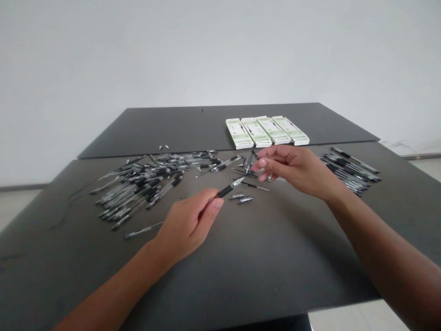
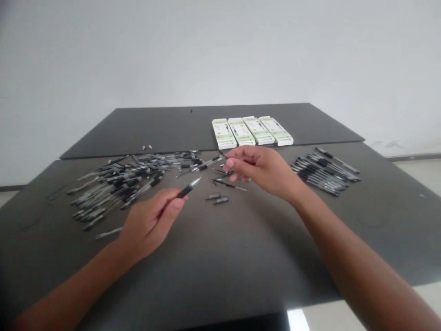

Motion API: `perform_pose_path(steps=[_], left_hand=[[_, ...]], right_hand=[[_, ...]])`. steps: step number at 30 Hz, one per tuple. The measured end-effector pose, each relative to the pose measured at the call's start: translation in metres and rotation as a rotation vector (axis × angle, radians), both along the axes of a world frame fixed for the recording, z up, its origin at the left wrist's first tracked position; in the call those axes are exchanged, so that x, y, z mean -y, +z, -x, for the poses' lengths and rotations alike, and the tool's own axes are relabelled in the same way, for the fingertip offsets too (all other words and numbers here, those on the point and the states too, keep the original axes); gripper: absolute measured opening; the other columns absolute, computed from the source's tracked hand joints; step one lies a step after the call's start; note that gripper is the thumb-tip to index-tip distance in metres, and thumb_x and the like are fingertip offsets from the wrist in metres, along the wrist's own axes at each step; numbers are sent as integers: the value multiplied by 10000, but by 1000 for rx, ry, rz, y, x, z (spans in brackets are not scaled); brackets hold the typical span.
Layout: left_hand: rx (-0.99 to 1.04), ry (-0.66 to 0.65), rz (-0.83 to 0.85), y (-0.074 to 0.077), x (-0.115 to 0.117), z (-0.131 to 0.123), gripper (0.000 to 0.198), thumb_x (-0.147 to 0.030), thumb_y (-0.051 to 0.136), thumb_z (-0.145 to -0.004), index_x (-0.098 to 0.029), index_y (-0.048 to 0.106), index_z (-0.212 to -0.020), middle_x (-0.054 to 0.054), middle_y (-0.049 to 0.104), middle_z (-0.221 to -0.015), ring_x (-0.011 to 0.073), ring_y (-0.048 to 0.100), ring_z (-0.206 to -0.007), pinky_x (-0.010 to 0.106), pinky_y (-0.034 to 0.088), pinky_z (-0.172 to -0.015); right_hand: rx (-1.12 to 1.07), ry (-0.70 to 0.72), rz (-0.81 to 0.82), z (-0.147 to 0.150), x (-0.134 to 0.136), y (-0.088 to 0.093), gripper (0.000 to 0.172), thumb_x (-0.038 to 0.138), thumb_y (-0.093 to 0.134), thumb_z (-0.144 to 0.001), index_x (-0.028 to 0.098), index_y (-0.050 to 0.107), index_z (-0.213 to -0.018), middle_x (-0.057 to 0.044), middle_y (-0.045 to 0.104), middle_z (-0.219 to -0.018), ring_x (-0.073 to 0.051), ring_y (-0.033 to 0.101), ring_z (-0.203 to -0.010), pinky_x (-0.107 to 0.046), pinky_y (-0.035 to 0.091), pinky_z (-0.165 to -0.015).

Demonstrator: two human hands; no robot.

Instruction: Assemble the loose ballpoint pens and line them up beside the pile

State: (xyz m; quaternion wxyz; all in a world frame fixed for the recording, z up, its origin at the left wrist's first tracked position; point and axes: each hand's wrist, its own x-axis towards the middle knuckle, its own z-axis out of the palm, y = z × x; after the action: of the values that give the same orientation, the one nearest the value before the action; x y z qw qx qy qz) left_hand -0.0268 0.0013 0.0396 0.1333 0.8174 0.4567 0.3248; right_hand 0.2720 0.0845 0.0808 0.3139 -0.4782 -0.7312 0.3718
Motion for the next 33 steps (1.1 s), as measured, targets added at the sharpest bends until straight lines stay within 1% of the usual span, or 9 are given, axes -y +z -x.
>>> perform_pose_path(steps=[1,3,6,8,14,20,26,30,33], left_hand=[[7,11,-32,1,0,0,298,-345,464,-1144,-200,708,-1054,-1,773,-809,151,713,-669,255,468,-636],[13,33,-85,4,0,1,279,-334,490,-1134,-192,726,-1091,6,800,-849,148,726,-695,252,488,-654],[7,44,-134,8,1,2,260,-311,522,-1124,-175,743,-1108,-16,775,-792,126,685,-632,240,482,-625],[-7,31,-156,9,2,2,241,-293,545,-1117,-165,750,-1121,-32,747,-748,110,641,-577,235,459,-586],[-55,-26,-190,6,3,4,174,-256,607,-1100,-197,735,-1202,-52,726,-734,91,613,-556,220,453,-577],[-86,-30,-169,5,6,4,184,-270,612,-1100,-267,727,-1244,-70,730,-725,88,635,-546,220,456,-556],[-99,-15,-146,8,10,1,214,-350,582,-1131,-287,746,-1253,-60,714,-688,120,671,-568,247,467,-551],[-134,21,-117,11,13,-1,231,-361,571,-1138,-288,767,-1235,-58,736,-713,108,654,-555,239,482,-570],[-115,37,-116,13,13,0,221,-351,579,-1131,-285,765,-1231,-58,745,-729,104,655,-560,227,495,-577]], right_hand=[[-113,52,42,5,10,3,428,622,789,-959,263,827,-1188,-66,879,-1084,-183,820,-825,-298,626,-733],[-243,75,49,12,25,5,345,523,886,-906,266,855,-1135,-38,877,-970,-160,800,-769,-255,606,-665],[-285,19,-7,16,37,2,257,426,935,-871,285,892,-1081,-1,838,-802,-130,746,-690,-208,560,-572],[-290,-17,-21,15,42,-1,232,411,944,-862,308,906,-1066,10,828,-768,-120,720,-661,-203,562,-562],[-251,-51,-55,13,54,-3,186,403,921,-892,402,908,-1078,23,870,-875,-136,765,-722,-233,641,-661],[-167,-79,-134,14,59,-2,192,472,909,-891,412,910,-1074,7,891,-1009,-224,829,-862,-314,696,-710],[-139,-99,-170,12,59,-1,198,475,911,-888,409,912,-1074,21,892,-998,-218,837,-845,-302,701,-697],[-132,-107,-184,9,57,-1,199,463,916,-885,419,911,-1079,38,894,-1000,-193,833,-840,-271,691,-724],[-133,-152,-205,6,56,0,210,474,920,-877,429,910,-1082,42,893,-1012,-200,824,-821,-291,683,-691]])
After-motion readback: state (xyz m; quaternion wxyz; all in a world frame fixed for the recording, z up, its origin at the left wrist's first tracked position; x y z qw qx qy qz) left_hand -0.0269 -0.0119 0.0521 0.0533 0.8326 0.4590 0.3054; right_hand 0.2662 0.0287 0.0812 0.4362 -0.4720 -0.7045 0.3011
